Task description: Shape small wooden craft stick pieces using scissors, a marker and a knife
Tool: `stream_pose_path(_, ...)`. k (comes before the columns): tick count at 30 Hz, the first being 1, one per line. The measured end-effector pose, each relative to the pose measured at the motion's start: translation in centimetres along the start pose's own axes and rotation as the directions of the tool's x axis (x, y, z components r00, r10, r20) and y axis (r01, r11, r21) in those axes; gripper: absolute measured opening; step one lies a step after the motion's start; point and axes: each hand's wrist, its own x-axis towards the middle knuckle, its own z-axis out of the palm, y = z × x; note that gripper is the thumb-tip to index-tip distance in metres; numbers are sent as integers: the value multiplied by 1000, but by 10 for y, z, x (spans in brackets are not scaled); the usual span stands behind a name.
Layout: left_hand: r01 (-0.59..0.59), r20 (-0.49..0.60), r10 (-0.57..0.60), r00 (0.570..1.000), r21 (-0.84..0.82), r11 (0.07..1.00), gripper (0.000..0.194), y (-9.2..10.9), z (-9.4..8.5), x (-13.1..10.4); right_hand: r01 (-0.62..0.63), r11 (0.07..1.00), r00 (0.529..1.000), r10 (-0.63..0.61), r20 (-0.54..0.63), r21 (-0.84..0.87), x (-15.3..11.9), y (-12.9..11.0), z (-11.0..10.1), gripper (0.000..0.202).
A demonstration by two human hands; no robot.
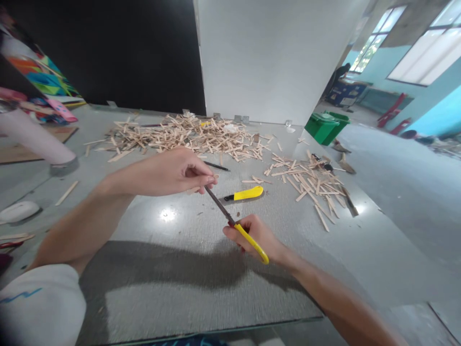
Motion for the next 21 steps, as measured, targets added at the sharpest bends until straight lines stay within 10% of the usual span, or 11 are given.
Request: stream_pose_path(21,-133,166,139,976,-51,990,16,-16,-11,-2,-35,992,993,20,116,121,-7,-9,1,74)
